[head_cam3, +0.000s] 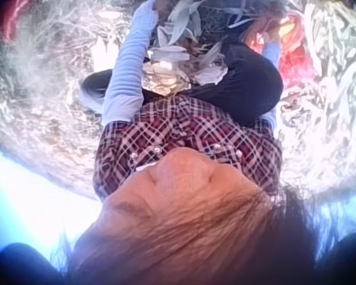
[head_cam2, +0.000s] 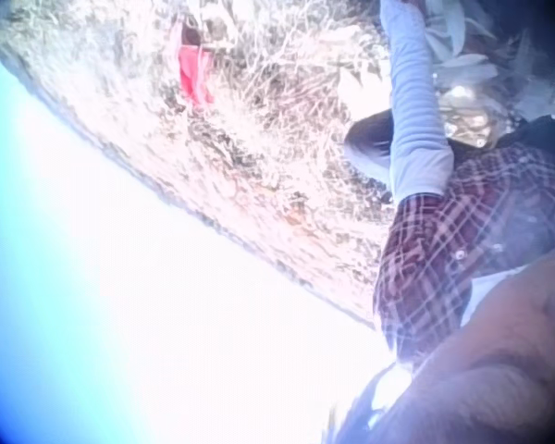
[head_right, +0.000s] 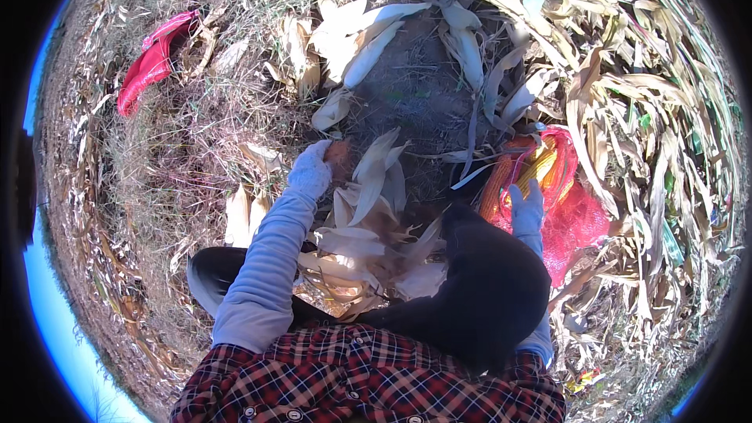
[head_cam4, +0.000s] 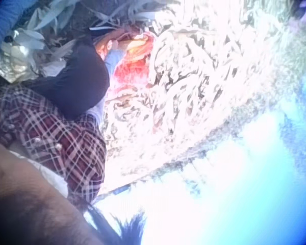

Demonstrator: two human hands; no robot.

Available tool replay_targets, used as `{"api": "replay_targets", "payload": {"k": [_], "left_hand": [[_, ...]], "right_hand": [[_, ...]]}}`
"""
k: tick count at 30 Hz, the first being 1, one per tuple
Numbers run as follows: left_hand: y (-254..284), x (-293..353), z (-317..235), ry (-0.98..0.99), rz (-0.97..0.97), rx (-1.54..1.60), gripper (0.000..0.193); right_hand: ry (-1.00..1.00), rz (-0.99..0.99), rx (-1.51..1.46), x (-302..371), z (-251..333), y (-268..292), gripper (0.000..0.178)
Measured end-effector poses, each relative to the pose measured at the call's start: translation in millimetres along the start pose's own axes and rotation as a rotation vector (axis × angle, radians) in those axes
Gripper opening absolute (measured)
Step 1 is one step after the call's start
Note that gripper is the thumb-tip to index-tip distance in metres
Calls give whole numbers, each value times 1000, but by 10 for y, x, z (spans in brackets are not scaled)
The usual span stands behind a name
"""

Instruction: The person sits on the ground and repeatedly shucks corn cobs by hand, removing the husks and silk. Each shucked cob is placed into a red mesh bag beside them.

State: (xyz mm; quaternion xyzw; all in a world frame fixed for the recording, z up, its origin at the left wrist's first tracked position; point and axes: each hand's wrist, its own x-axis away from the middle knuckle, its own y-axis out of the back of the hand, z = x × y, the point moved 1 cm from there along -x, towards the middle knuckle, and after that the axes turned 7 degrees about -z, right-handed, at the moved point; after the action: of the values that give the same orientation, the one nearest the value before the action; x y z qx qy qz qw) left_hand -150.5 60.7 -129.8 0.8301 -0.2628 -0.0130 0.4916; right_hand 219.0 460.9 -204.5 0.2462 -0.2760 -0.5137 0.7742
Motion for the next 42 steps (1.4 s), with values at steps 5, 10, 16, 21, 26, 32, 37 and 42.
{"api": "replay_targets", "payload": {"k": [5,10,16,21,26,32,37,42], "left_hand": [[-194,-649,48,115,79,10,43],[-802,-1070,359,62,87,-24,38],[-936,-1202,540,116,228,-48,40],[-572,-1002,744,258,29,46,32],[-329,-884,1074,155,-14,377,33],[-39,-383,665,150,-74,688,28],[639,-82,55,60,-57,1002,18],[1433,470,-267,-137,-157,894,30]], "right_hand": [[183,25,86,202,451,-52,65],[200,112,142,346,718,-3,63],[89,188,24,265,359,-23,62],[-6,219,-332,315,480,1,56],[-29,281,-435,326,1130,333,49],[146,401,-718,633,2563,1112,41],[529,419,-660,1655,3616,1645,45],[189,826,-1063,2355,3853,655,44]]}}
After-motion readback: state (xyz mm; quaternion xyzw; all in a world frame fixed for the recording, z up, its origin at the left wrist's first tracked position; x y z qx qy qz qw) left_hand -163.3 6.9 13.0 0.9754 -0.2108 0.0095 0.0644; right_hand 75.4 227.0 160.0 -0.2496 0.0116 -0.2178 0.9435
